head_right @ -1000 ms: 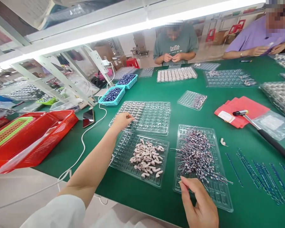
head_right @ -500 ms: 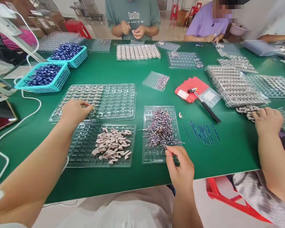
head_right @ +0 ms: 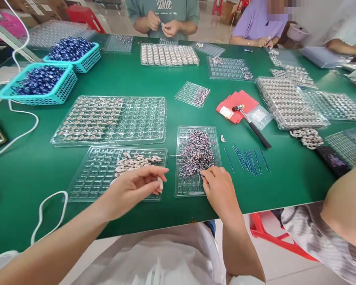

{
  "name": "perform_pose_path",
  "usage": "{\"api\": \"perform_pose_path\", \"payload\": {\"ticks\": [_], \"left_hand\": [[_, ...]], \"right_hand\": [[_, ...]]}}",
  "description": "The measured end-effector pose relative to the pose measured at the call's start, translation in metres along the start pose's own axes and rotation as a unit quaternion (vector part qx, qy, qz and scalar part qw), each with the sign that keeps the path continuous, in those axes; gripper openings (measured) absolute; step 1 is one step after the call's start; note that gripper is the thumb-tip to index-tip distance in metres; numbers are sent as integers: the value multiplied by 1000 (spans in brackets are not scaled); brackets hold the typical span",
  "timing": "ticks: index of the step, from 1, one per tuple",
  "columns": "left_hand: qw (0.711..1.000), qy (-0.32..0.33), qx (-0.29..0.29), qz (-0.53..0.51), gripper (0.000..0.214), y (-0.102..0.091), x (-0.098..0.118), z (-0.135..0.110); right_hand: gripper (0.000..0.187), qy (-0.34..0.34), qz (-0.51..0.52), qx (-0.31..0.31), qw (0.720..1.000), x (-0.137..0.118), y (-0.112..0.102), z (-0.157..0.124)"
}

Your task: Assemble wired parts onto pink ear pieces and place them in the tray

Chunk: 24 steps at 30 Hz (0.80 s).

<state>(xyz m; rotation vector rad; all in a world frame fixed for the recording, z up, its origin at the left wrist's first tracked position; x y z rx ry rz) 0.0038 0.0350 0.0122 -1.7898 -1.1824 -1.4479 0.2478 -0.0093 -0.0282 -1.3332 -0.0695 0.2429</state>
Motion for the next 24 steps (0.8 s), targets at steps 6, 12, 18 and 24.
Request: {"api": "perform_pose_path", "payload": {"ticks": [6,12,18,24], "left_hand": [[982,-112,-88,-122,11,38,-31,15],[987,-86,-85,-109,11,39,-41,21],[994,-26,-68,-77,20,26,-37,15],[988,49,-22,143,24,22,-23,11]], "right_hand": [[13,-28,-6,-17,999,1,2,7],[10,-21,3,-41,999,-3,-4,0],[7,-9,74,-32,997,-18,-9,-9],[7,-15,151,-16,988,-40,-7,-11]]}}
Point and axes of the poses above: each hand's wrist, its own z-axis towards the middle knuckle, its own y-axis out of the palm, x = y × z, the point moved 4 cm from there along z, towards the middle knuckle, and after that the axes turned 9 degrees about -z, right-handed, at the moved point
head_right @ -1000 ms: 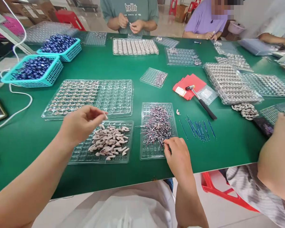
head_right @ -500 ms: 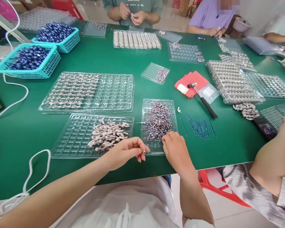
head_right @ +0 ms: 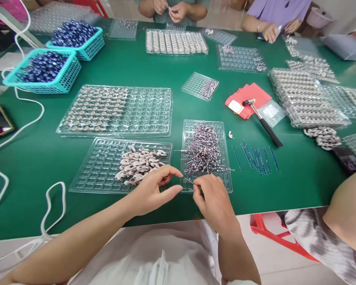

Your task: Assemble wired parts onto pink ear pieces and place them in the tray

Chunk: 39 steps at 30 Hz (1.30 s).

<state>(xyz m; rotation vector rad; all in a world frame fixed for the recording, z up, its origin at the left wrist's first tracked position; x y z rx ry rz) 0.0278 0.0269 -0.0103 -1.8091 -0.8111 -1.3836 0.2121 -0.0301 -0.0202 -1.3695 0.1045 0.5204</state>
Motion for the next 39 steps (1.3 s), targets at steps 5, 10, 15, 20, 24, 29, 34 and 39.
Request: {"api": "perform_pose_path", "payload": {"ticks": [5,10,15,20,24,29,34,39], "left_hand": [[995,44,-35,80,23,3,-2,0],[999,23,-29,39,16,-1,-4,1],[997,-54,-6,-54,18,-5,-7,4],[972,-132,-42,-189,24,-4,-11,4],[963,-157,-49,-214,27,-7,-14,5],[951,-171,-51,-251,29,-5,-17,5],[930,-162,-79,-321,31,4,-14,3],[923,-157,-81,-341,35,8,-14,2]], "right_hand": [[12,-45,46,14,998,-18,5,2],[15,-62,59,57,995,-25,8,5],[26,-57,71,126,988,-27,13,5],[28,-36,97,182,978,-32,16,5],[26,-3,157,191,969,-32,16,6],[22,24,225,165,960,-29,19,5],[14,65,334,134,931,-24,21,3],[14,70,394,124,908,-23,20,2]]}}
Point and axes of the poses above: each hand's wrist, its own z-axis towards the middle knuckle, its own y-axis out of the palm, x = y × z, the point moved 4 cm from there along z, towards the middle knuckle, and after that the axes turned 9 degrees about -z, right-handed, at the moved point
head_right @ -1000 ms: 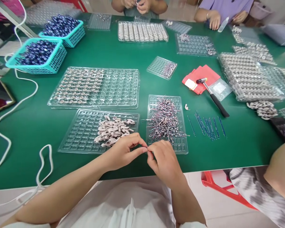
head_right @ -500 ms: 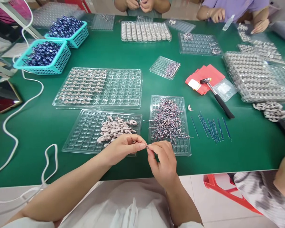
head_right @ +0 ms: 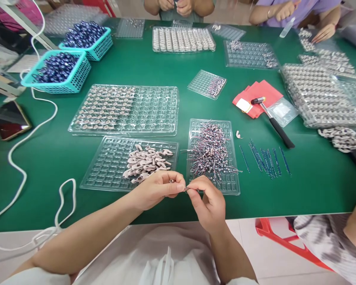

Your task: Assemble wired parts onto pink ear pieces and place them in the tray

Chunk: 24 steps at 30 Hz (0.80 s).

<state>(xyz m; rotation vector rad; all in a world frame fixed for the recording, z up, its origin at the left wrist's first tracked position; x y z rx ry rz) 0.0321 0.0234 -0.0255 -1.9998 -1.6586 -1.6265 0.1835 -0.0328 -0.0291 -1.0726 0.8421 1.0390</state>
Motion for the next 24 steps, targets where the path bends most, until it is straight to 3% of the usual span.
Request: {"api": "perform_pose_path", "payload": {"ticks": [12,24], "left_hand": [[996,76,-10,50,33,6,6,-4],[988,122,-30,93,27,6,7,-6]], "right_hand": [[14,33,102,12,994,8,-2,-1],[13,42,137,32,989,12,-2,-2]]}}
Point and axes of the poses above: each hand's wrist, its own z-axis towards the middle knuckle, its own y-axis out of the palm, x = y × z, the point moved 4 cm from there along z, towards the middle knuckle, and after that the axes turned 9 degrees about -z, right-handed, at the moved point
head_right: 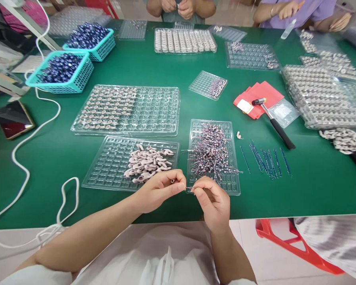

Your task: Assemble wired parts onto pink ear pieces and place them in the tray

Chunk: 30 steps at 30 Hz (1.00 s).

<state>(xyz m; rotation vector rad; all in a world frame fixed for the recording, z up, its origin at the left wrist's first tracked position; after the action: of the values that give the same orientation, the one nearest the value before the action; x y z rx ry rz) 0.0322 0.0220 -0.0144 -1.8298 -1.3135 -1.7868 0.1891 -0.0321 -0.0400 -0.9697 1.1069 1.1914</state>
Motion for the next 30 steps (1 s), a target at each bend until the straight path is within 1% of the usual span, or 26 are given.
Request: {"api": "perform_pose_path", "payload": {"ticks": [3,8,11,13,16,22,24,26,28,30], "left_hand": [[1000,11,-12,19,26,1,1,-1],[989,66,-12,129,25,2,7,-4],[981,94,-8,167,25,5,9,-5],[980,96,-6,175,24,6,10,-5],[982,83,5,171,24,5,10,-4],[991,48,34,121,25,1,10,-2],[995,21,40,91,23,-1,7,-2],[998,-25,39,32,22,-3,1,-1],[995,-72,43,-52,35,-5,-6,0],[985,-99,62,-127,43,-6,-11,1]], "right_hand": [[13,5,2,1,1000,1,0,-1],[13,20,4,-3,1000,2,1,-3],[13,30,4,-4,1000,2,1,-4],[12,36,-2,1,999,3,1,-4],[11,39,-13,17,999,2,-1,-3],[9,35,-31,68,997,1,-7,-2],[8,30,-37,85,995,1,-8,-2],[8,25,-48,97,994,1,-7,-3],[7,21,-65,105,992,3,-6,-4],[7,11,-83,113,990,3,-5,-4]]}}
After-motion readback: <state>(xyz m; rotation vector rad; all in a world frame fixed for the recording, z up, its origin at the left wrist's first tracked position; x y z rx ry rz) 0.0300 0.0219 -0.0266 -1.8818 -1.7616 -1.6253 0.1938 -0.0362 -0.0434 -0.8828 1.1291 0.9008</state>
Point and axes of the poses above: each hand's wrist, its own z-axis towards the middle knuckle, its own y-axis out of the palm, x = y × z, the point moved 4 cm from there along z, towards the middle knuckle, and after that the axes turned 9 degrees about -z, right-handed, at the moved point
